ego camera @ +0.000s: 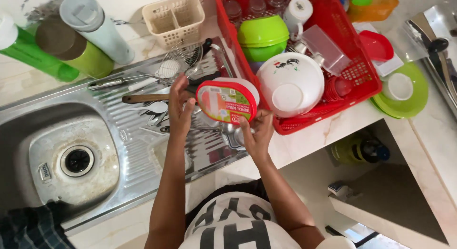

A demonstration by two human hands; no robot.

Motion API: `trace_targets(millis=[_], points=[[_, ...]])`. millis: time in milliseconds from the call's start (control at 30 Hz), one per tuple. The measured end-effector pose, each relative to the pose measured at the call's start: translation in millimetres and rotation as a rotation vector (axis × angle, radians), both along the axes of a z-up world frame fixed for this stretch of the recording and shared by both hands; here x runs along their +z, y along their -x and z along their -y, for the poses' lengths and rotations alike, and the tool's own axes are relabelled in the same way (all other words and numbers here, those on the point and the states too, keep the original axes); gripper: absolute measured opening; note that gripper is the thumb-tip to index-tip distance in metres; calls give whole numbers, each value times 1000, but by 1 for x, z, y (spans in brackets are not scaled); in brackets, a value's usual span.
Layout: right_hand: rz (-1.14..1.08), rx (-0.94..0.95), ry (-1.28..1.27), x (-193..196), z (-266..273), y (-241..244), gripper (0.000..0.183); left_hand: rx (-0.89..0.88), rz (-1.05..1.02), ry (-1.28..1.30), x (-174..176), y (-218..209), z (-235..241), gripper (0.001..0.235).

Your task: The person organizes various kitchen items, including plastic containers, lids, a glass jar, and green plates, into a red dish rack. They also handle small packets of food and a red plastic container, placing them on the countertop next to the rack.

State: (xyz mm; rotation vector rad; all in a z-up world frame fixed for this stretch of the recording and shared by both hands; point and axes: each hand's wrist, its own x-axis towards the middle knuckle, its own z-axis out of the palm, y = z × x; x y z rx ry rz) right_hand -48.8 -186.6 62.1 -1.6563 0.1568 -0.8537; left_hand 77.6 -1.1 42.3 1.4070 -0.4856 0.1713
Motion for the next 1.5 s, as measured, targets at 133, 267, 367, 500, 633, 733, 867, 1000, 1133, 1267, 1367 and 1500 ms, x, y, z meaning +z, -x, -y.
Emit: trace_targets(millis=[133,267,367,500,633,733,867,1000,1133,1267,1367,1500], points=[[8,94,-158,39,11,29,36,-288,-315,108,1,41,19,48],[-171,109,-127,49,46,50,40,-251,-513,103,-3,50,38,45],[-245,134,-80,67,64,61,45,-249,-588,51,3,52,57,44],[-298,288,-268,68,97,54,56,-205,-521,-177,41,58,85,52],[-372,345,-375,67,170,-8,58,-221,-481,-66,77,56,106,56],[-347,337,-348,83,228,-89,51,-218,-287,-47,97,64,123,70],[-394,434,-400,87,280,-234,49,-72,-329,66,75,76,149,57],[-534,304,-375,31,289,-349,47,71,-392,23,70,103,166,55],[-660,277,-368,6,277,-398,48,217,-393,81,67,122,167,50],[-662,119,273,-33,285,-414,52,341,-464,49,58,147,176,48],[-675,140,419,-53,287,-427,56,384,-422,46,51,156,185,46],[-634,123,383,-68,290,-429,49,411,-386,25,52,172,186,50]])
